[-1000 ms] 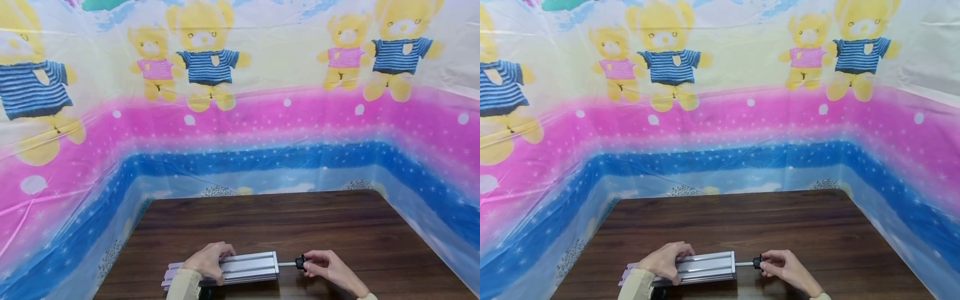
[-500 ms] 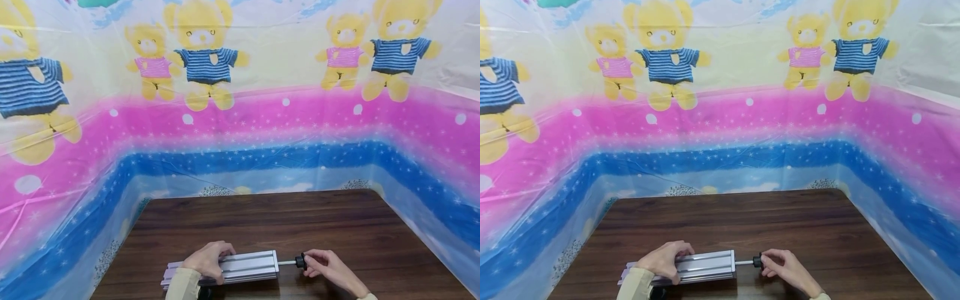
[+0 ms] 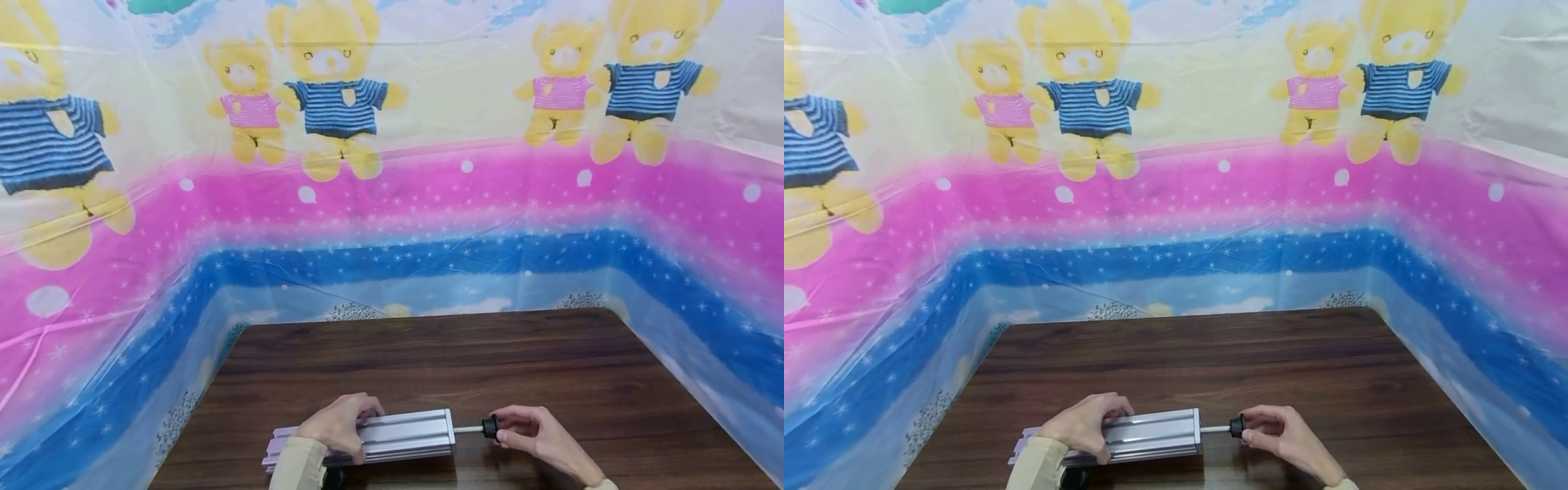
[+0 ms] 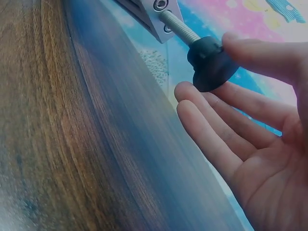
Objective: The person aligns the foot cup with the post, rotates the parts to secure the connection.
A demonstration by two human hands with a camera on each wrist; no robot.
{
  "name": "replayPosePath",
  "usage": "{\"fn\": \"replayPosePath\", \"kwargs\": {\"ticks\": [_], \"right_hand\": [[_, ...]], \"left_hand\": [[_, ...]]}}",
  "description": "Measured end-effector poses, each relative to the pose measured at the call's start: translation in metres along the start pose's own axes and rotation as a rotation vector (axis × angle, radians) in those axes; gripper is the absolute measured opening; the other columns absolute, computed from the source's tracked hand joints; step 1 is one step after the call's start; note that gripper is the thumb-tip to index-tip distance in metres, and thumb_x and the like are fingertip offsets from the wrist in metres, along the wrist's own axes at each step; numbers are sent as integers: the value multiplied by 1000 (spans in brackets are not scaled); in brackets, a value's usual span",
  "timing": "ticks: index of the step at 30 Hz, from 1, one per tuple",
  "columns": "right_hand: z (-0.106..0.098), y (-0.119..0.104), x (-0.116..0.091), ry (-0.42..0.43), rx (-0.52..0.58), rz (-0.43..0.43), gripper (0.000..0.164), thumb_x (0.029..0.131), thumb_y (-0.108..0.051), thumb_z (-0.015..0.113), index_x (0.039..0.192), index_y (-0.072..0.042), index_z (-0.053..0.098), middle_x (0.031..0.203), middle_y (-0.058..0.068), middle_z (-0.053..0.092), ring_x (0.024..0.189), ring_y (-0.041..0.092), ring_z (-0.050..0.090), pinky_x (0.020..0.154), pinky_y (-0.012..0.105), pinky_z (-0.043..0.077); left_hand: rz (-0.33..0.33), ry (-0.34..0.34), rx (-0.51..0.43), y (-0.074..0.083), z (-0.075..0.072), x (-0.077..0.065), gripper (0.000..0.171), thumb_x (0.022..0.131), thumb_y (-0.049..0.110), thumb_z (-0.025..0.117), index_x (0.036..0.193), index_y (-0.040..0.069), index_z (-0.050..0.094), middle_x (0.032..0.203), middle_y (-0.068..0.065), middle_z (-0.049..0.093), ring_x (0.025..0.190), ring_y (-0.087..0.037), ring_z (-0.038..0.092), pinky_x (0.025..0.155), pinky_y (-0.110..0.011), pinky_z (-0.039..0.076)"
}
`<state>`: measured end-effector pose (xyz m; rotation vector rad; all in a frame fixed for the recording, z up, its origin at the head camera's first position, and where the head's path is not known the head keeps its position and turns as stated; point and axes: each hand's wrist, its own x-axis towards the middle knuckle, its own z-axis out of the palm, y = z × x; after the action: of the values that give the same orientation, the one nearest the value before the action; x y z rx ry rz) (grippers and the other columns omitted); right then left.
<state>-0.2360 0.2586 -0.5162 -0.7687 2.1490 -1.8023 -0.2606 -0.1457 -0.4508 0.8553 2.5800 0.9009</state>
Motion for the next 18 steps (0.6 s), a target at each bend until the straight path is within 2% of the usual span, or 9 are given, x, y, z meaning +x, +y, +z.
{"fn": "replayPosePath", "kwargs": {"ticks": [3,6,11,18], "right_hand": [[0,-1,0,-18,25,26,41,103,-10,55,131,19,53,109,27,72,92,21,75,80,42,59],[1,-1,2,-17,0,62,41,104,-15,53,128,18,57,104,31,71,87,25,76,78,45,59],[4,-2,6,-23,-8,84,38,106,-18,49,118,16,63,95,28,73,81,28,76,73,47,59],[8,-1,9,-13,-26,93,43,108,-22,44,104,15,67,90,25,74,75,24,77,68,46,59]], "left_hand": [[3,6,10,1,-1,0,64,48,0,82,107,22,69,97,6,57,85,-11,51,74,-30,48],[2,9,15,2,-1,-1,64,48,-1,81,106,22,69,96,6,57,83,-11,51,74,-29,48],[-11,3,-12,2,0,-2,65,48,-3,82,106,22,69,100,4,58,86,-12,53,76,-32,48],[-11,5,0,2,1,-4,64,49,-3,83,105,23,68,101,5,59,88,-11,53,78,-32,49]]}}
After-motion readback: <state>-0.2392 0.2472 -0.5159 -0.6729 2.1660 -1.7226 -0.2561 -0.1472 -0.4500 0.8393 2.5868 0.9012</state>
